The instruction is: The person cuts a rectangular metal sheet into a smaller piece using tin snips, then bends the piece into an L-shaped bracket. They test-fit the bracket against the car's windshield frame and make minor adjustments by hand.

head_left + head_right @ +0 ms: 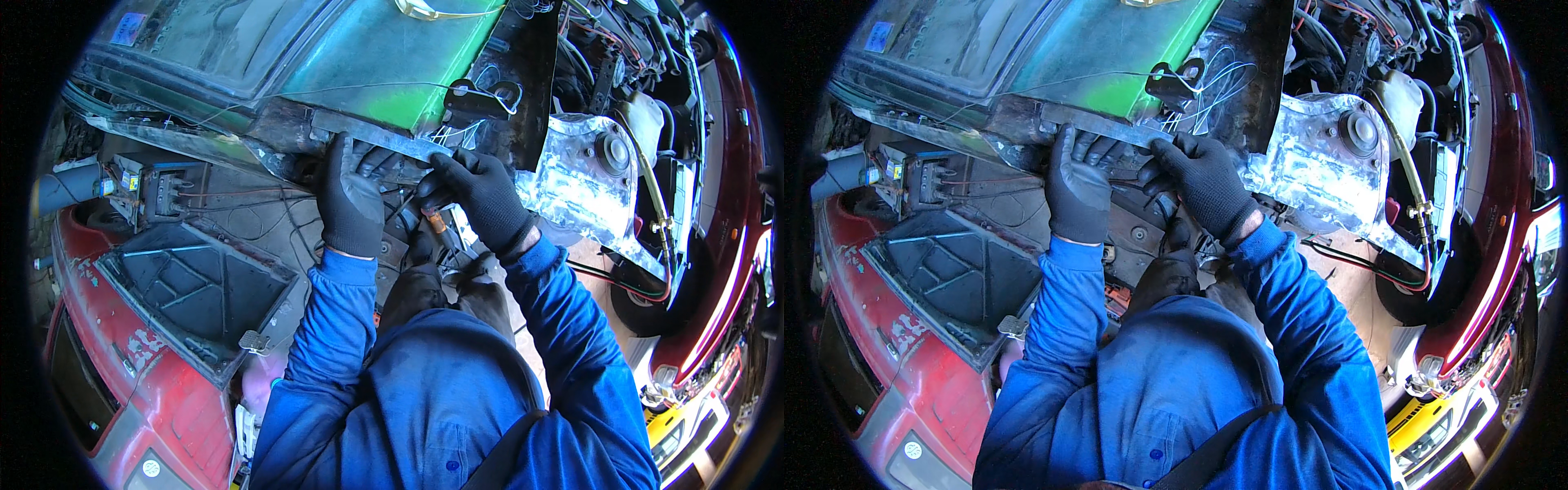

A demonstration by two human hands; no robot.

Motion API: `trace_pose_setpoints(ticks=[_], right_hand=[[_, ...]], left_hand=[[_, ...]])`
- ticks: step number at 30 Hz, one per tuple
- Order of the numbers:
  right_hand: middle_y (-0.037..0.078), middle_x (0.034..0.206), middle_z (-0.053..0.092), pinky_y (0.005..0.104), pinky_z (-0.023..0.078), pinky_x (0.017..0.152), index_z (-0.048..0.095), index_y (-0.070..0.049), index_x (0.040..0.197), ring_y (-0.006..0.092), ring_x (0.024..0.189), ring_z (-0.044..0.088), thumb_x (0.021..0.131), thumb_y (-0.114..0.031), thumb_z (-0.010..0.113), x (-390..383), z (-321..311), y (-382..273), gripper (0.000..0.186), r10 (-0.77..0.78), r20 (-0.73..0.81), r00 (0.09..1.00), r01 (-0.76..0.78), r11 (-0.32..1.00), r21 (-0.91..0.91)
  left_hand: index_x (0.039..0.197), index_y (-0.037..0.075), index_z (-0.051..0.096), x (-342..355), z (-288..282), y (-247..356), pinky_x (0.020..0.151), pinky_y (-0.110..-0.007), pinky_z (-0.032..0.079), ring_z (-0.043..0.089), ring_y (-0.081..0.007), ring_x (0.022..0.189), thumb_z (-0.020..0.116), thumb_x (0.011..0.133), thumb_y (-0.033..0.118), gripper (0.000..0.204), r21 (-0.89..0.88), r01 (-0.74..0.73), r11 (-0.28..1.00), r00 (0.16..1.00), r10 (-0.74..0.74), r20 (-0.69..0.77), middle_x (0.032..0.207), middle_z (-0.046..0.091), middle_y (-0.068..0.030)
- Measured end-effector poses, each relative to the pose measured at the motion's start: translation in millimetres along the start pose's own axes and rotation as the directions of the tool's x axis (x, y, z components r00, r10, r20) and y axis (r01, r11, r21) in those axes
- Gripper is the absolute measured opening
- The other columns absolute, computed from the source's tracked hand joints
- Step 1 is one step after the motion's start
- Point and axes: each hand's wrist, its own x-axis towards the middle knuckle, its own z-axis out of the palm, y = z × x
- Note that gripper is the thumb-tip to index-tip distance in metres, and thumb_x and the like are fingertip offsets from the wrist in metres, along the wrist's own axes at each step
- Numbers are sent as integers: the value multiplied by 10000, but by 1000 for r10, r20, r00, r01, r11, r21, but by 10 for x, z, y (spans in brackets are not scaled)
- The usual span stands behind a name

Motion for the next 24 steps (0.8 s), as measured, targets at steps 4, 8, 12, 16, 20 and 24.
trace_pose_setpoints(ticks=[4, 8, 12, 16, 20, 24], right_hand=[[131, 891, 789, 292, 603, 699, 723, 63, 1077, 169, 737, 755, 1093, -251, 607, -2, 5, 4, 335, -13, -30, 999, 12, 1000, -27], [121, 884, 790, 287, 597, 697, 731, 53, 1077, 161, 737, 754, 1093, -278, 614, -15, 22, 12, 351, -18, -28, 999, 18, 1000, 12], [111, 880, 791, 295, 603, 694, 741, 38, 1085, 161, 745, 759, 1089, -320, 628, -12, 26, 52, 376, -18, -58, 998, 16, 999, -28], [112, 888, 795, 304, 610, 687, 748, 27, 1090, 164, 753, 764, 1083, -334, 637, -10, -1, 71, 377, -16, -64, 998, 8, 994, -113], [162, 945, 787, 353, 640, 832, 702, 50, 1097, 223, 863, 786, 1106, -270, 600, -22, -8, 32, 337, 30, -55, 998, -39, 985, -169], [167, 942, 785, 352, 642, 821, 698, 55, 1089, 227, 854, 787, 1105, -269, 603, -31, 19, -20, 337, 42, -48, 998, -48, 989, -138]], left_hand=[[1536, 30, 452, -6, -13, -96, 1141, -578, 479, 590, -386, 1314, 475, 1118, 392, 554, -24, 74, 997, 995, -72, 71, 1456, 568, -216], [1556, 39, 440, 60, -66, -137, 1163, -582, 452, 576, -396, 1326, 476, 1118, 375, 553, -115, 159, 980, 984, -148, 102, 1504, 538, -213], [1521, 61, 511, 132, -94, -177, 1133, -548, 478, 593, -355, 1312, 513, 1109, 357, 507, -113, 166, 980, 984, -157, 86, 1478, 577, -182], [1460, 86, 597, 176, -79, -190, 1102, -515, 503, 613, -310, 1292, 557, 1095, 345, 449, -57, 132, 990, 990, -129, 65, 1413, 636, -151], [1394, 110, 632, 159, -55, -165, 1044, -477, 541, 653, -299, 1238, 672, 1033, 265, 395, -99, 139, 985, 989, -135, 54, 1386, 630, -115], [1418, 97, 642, 139, -13, -140, 1068, -488, 530, 659, -284, 1223, 619, 1072, 324, 415, -52, 130, 990, 991, -128, 47, 1344, 683, -122]])
